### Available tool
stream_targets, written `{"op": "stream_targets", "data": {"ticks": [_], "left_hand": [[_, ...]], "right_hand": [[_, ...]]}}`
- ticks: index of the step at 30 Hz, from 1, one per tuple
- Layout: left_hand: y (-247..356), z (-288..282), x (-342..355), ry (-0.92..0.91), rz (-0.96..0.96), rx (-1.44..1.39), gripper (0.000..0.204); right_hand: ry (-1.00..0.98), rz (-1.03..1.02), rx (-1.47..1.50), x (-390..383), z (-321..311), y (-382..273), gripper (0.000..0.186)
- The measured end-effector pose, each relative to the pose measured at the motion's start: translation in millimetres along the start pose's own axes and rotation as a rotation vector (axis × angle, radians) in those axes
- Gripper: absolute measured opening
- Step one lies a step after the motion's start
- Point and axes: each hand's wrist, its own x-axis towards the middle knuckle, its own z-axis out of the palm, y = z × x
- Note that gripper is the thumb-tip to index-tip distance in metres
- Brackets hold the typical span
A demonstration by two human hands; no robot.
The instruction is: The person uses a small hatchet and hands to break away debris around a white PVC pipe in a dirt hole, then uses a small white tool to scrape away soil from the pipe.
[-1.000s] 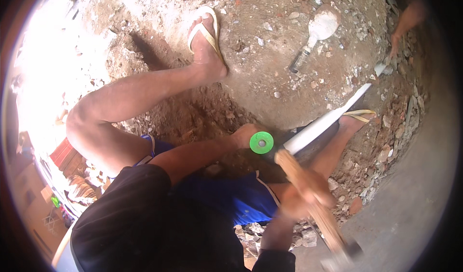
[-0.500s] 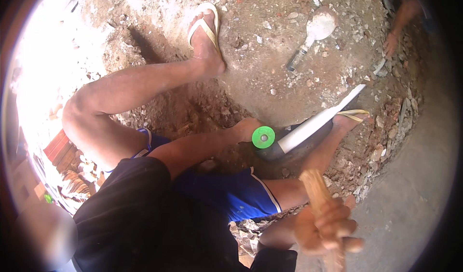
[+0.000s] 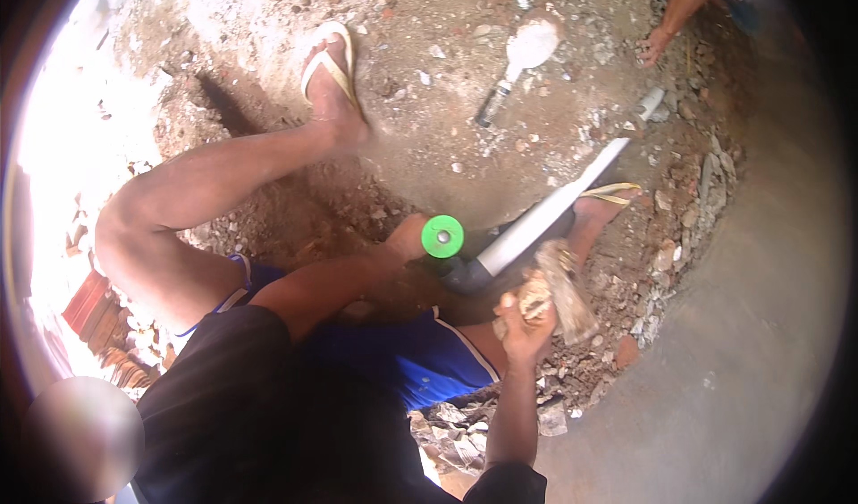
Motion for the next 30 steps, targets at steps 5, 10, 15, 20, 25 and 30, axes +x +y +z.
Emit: {"op": "stream_targets", "data": {"ticks": [5, 10, 15, 20, 25, 30], "left_hand": [[-2.8, -9.5, 14.3, -0.073, -0.037, 0.104, 0.027], [8.4, -16.0, 9.6, -0.048, -0.061, 0.097, 0.027], [-12.9, -9.7, 15.5, -0.061, -0.067, 0.093, 0.029], [-6.1, -7.3, 14.1, -0.083, -0.074, 0.12, 0.031], [-25.1, -10.1, 31.8, 0.029, 0.081, 0.058, 0.032], [-7.5, 2.3, 19.1, 0.055, 0.164, -0.127, 0.041]], "right_hand": [[-0.202, 0.155, 0.354, 2.2, 17.5, -12.5, 0.032], [-0.103, 0.204, 0.456, 8.5, 29.4, -28.6, 0.029], [0.085, -0.34, 0.091, -7.4, 21.3, -40.6, 0.032], [0.189, -0.968, -0.141, 9.4, 43.0, -30.1, 0.017], [-0.215, 0.122, -0.616, 31.2, 36.4, 101.0, 0.017], [-0.021, 0.317, -0.042, 19.4, 36.7, 37.0, 0.015]]}}
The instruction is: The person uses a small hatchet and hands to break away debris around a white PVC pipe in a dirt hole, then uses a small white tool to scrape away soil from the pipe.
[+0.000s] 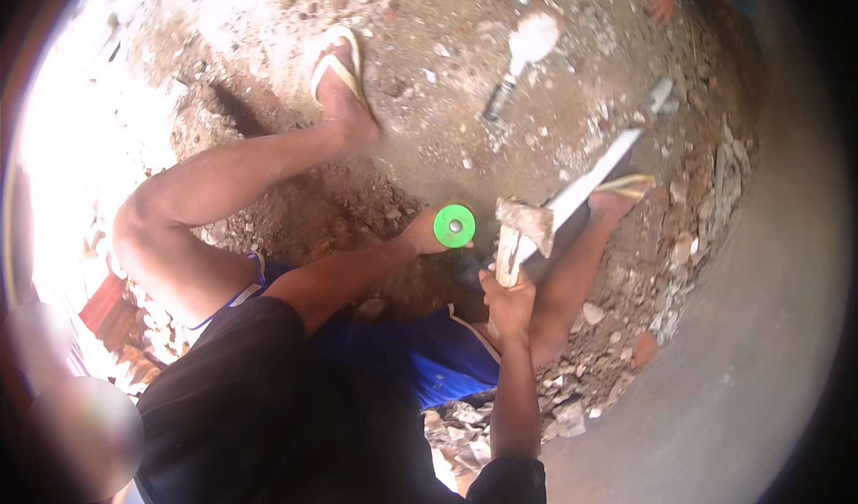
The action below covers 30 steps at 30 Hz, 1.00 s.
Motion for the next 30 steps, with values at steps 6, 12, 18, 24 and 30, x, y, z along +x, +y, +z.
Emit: {"op": "stream_targets", "data": {"ticks": [6, 12, 18, 24, 30], "left_hand": [[-34.3, 25.2, 52.0, -0.251, 0.008, 0.299, 0.042], [-51.1, -1.4, 67.0, -0.11, -0.026, 0.266, 0.045], [10.9, -70.8, 27.5, -0.366, -0.3, 0.44, 0.05], [36.7, -86.7, -0.2, -0.193, -0.028, -0.175, 0.041], [89.4, -14.9, -4.4, -0.325, 0.077, -0.375, 0.033]], "right_hand": [[0.124, -0.049, 0.377, -6.8, 0.8, 6.0, 0.014], [0.169, 0.057, 0.461, 1.7, 7.4, 45.1, 0.015], [0.257, 0.155, 0.449, -34.5, -7.5, 65.2, 0.017], [0.234, 0.153, 0.455, -54.3, -7.5, 42.5, 0.025], [0.051, 0.337, 0.486, -69.1, -13.0, 30.5, 0.023]]}}
